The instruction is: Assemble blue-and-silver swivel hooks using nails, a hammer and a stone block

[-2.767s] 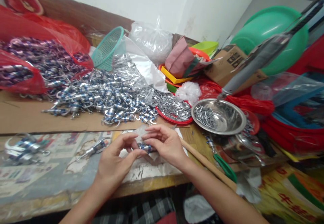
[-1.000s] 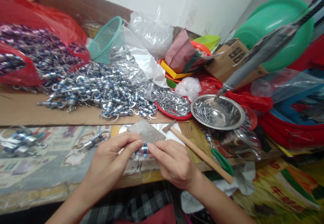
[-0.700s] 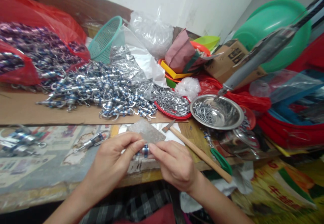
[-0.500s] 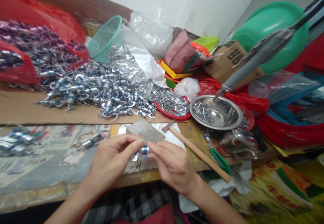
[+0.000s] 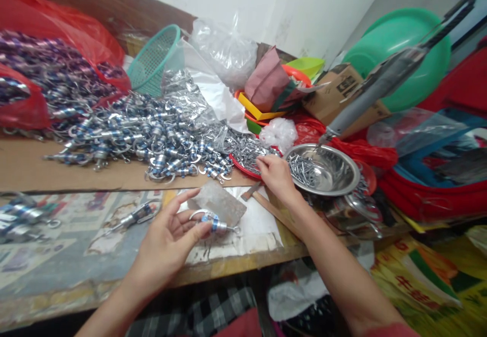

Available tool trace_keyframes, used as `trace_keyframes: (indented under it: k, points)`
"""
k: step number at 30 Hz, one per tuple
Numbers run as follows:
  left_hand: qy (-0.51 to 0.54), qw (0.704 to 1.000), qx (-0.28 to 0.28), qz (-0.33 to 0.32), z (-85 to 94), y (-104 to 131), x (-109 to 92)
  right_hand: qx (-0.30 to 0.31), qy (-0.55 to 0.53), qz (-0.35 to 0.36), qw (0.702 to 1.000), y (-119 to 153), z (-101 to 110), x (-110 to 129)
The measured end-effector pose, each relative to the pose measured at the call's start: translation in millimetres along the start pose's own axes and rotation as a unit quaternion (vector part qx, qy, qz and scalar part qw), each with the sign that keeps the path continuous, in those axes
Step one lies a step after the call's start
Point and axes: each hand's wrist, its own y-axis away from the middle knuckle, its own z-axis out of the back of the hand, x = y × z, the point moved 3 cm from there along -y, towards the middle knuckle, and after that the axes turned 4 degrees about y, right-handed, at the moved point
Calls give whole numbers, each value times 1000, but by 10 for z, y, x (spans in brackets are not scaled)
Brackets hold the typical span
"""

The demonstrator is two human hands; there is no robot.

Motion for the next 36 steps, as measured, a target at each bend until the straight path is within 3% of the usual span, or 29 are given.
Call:
trace_keyframes:
  k: [3,5,9,15,18,21,23,26,31,36]
  points:
    - [8,1000,16,18,-11,-19,-19,12,69,-44,997,-412,-114,-282]
    - [11,999,27,32,-30,-23,-41,32,97,-45,994,-549,-221,-344]
    - [-2,998,45,44,-53,-34,-92,44,115,-18,992,-596,-341,-323]
    - [-2,996,49,69,9,-87,-49,-9,55,-15,998,-513,-208,-379]
    - [24,997,36,68,39,-109,8,-14,-7,10,1000,-315,-130,-231]
    - [41,997,22,66,55,-113,43,24,-103,84,991,37,-37,92]
    - [45,997,21,66,56,-111,46,82,-208,192,956,293,49,357]
    - [46,997,21,63,54,-116,26,132,-213,291,923,534,155,637]
    - [50,997,30,58,40,-132,3,126,-209,264,933,505,51,823]
    - [53,996,31,59,43,-119,16,56,-304,197,930,476,-129,874]
